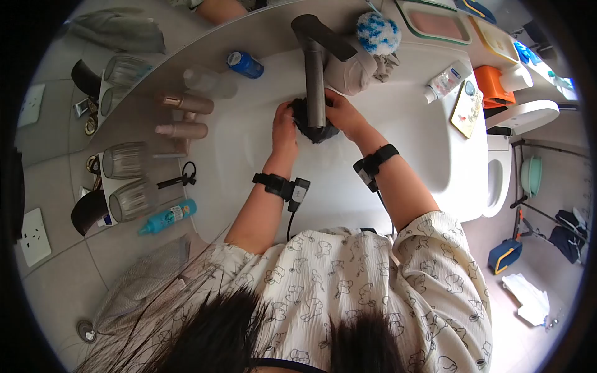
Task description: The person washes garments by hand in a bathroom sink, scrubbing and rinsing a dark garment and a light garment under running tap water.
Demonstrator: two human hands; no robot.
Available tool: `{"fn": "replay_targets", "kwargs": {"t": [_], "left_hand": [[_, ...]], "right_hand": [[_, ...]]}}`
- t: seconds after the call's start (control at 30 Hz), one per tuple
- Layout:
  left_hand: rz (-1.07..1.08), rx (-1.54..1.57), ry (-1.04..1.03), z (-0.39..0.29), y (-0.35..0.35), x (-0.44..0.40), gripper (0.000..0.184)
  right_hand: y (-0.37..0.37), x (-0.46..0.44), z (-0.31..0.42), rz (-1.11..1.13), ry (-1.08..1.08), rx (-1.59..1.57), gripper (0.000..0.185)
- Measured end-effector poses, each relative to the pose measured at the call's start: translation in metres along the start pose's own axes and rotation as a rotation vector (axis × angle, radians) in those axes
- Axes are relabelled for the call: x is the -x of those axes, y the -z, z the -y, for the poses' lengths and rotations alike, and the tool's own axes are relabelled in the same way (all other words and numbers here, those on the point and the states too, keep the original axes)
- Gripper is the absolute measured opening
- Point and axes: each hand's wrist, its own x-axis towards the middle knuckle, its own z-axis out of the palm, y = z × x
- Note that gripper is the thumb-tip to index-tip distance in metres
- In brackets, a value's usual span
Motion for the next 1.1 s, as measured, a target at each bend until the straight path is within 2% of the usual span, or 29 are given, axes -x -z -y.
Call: {"fn": "replay_targets", "kwargs": {"t": [0.03,0.07,0.13,0.2,0.27,0.4,0.5,0.57,0.6,0.67,0.7,0.77,0.8,0.87,0.93,1.0,1.03,1.1], "left_hand": [[-0.150,0.064,0.069,0.004,0.005,0.002,0.026],[-0.149,0.065,0.067,0.006,0.012,0.003,0.026],[-0.140,0.278,0.082,0.008,0.029,0.005,0.026],[-0.185,0.280,0.059,-0.015,0.023,0.016,0.024],[-0.233,0.281,0.033,-0.030,0.024,0.021,0.023],[-0.150,0.226,-0.099,-0.053,0.028,0.029,0.024],[-0.087,0.257,-0.167,-0.060,0.035,0.033,0.027],[-0.116,0.322,-0.152,-0.066,0.036,0.037,0.026],[-0.117,0.321,-0.155,-0.069,0.034,0.039,0.026],[-0.079,0.451,-0.167,-0.077,0.027,0.045,0.023],[-0.079,0.451,-0.167,-0.080,0.026,0.047,0.023],[0.015,0.495,-0.186,-0.085,0.025,0.049,0.021],[0.017,0.495,-0.186,-0.086,0.023,0.052,0.021],[0.224,0.473,-0.149,-0.092,0.018,0.059,0.018],[0.233,0.435,-0.160,-0.103,0.011,0.067,0.018],[0.239,0.399,-0.171,-0.107,0.010,0.073,0.017],[0.220,0.307,-0.198,-0.108,0.014,0.075,0.017],[0.200,0.215,-0.227,-0.108,0.022,0.073,0.018]], "right_hand": [[-0.001,0.002,0.000,-0.035,0.045,0.135,0.035],[-0.002,0.003,0.000,-0.070,0.089,0.270,0.032],[0.009,-0.005,-0.017,-0.094,0.139,0.328,0.031],[0.020,-0.005,-0.024,-0.112,0.185,0.389,0.031],[0.022,0.000,-0.019,-0.249,0.417,0.684,0.030],[0.009,0.019,-0.005,-0.316,0.384,0.726,0.032],[0.006,0.025,-0.005,-0.317,0.319,0.549,0.030],[0.003,0.028,-0.006,-0.088,0.368,0.480,0.034],[0.003,0.033,-0.007,-0.086,0.370,0.480,0.034],[-0.007,0.052,0.007,0.184,0.333,0.800,0.042],[-0.007,0.052,0.012,0.185,0.333,0.800,0.042],[-0.006,0.051,0.016,0.468,-0.355,1.260,0.070],[0.002,0.048,-0.003,0.394,-0.339,1.313,0.081],[-0.001,0.048,0.003,0.429,-0.371,1.398,0.080],[0.005,0.045,0.002,0.460,-0.402,1.480,0.079],[0.026,0.038,-0.015,0.222,-0.273,1.684,0.068],[0.032,0.035,-0.020,-0.013,-0.221,1.679,0.053],[0.054,0.026,-0.032,-0.263,-0.053,1.711,0.042]]}}
